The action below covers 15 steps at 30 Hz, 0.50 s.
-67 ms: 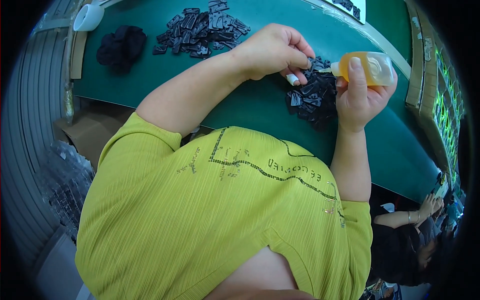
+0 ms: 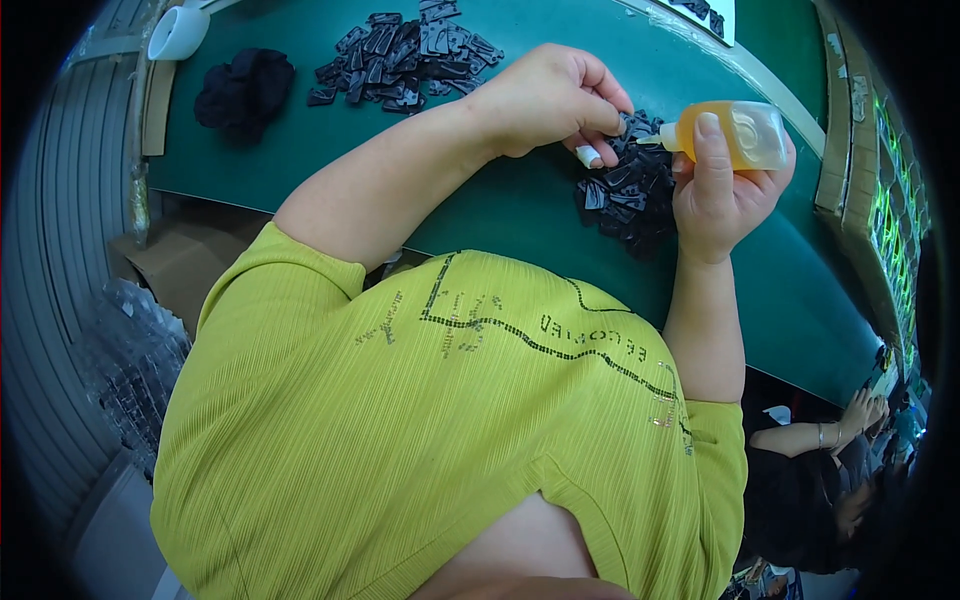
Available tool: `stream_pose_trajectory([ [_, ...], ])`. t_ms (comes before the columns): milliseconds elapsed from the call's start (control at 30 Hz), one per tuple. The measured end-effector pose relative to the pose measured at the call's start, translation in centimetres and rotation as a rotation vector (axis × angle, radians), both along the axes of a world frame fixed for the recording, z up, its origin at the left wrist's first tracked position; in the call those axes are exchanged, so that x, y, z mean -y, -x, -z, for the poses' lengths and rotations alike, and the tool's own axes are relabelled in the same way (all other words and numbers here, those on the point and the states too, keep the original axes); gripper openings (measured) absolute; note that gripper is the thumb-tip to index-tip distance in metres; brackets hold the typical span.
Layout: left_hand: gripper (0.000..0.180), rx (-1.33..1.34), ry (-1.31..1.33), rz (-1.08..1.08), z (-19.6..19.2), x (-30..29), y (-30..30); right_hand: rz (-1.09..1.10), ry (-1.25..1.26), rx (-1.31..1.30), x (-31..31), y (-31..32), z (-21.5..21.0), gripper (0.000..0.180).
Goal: The person glues small black plastic components together using a bottle of adhesive.
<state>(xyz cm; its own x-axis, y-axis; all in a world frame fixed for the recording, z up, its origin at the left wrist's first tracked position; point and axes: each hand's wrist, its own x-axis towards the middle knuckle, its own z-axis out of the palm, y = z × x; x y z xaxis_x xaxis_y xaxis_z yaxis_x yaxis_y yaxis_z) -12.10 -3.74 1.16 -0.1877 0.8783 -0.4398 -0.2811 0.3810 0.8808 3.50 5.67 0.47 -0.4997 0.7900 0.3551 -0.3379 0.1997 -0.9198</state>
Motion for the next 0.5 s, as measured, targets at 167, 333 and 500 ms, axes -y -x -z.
stream_pose_trajectory([
  [167,0.021,-0.011,0.016,0.002,-0.07,0.25,0.10,-0.017,-0.064,0.039,0.25,0.32,0.05,0.034],
  [333,0.021,-0.012,0.008,0.004,-0.18,0.06,0.12,-0.045,-0.053,0.070,0.24,0.25,-0.10,0.044],
  [500,0.020,-0.024,0.012,0.004,-0.13,-0.02,0.02,-0.036,-0.067,0.057,0.19,0.26,0.02,0.045],
])
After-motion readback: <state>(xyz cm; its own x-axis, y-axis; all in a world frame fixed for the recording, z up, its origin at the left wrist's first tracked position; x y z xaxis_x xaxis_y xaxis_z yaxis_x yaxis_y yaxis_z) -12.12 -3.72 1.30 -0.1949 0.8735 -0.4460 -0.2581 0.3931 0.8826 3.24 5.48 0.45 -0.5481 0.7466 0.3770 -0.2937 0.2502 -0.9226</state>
